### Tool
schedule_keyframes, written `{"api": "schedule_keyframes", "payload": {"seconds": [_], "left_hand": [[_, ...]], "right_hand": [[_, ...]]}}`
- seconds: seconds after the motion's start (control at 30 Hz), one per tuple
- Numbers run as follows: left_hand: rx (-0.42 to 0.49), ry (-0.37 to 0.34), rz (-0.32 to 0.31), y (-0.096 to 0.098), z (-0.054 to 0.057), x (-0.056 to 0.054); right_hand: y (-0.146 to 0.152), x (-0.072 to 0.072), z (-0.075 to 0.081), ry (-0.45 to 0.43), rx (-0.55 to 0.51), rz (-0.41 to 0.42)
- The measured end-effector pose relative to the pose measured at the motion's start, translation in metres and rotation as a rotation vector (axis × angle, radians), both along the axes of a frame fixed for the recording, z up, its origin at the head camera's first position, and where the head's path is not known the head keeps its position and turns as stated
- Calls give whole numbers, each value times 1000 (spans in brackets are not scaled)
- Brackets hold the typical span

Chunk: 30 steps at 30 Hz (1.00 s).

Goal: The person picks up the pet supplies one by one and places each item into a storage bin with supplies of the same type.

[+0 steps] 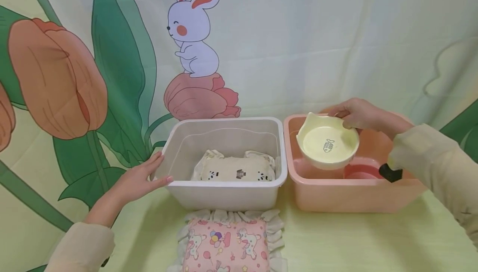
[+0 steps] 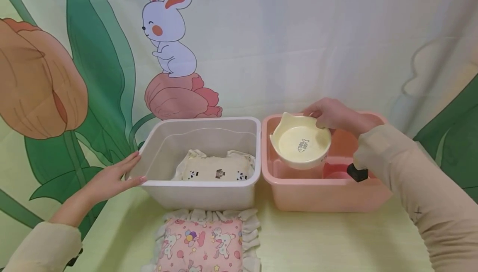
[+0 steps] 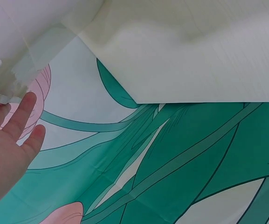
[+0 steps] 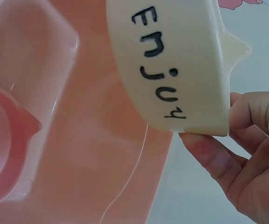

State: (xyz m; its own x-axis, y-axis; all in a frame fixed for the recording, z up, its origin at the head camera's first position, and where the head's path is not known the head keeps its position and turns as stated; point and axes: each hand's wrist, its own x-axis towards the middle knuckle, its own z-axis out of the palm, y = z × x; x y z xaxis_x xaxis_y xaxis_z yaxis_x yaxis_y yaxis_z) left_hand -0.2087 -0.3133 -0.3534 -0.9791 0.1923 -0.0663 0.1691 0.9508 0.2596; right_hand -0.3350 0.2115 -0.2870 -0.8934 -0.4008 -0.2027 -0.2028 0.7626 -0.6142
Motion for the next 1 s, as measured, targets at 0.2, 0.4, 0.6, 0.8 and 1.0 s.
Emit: {"api": "schedule_keyframes", "payload": {"seconds": [0.2,0.4,0.6,0.8,1.0], "left_hand": [[0,3,-1,-1,0,-1],[-2,7,-6,-1,-2,-1],[-14,31,-15,-2,-1,0],[-33,77,-42,-2,-1,-1],[-32,78,-38,-1,0,0]], "right_hand": [[0,-3,1,-1,12,-12],[2,-7,-3,-8,17,-18],[6,-12,-9,-6,12,-20],[7,-16,-14,-10,17,-18],[7,-20,-20,-2,11,-17]]}}
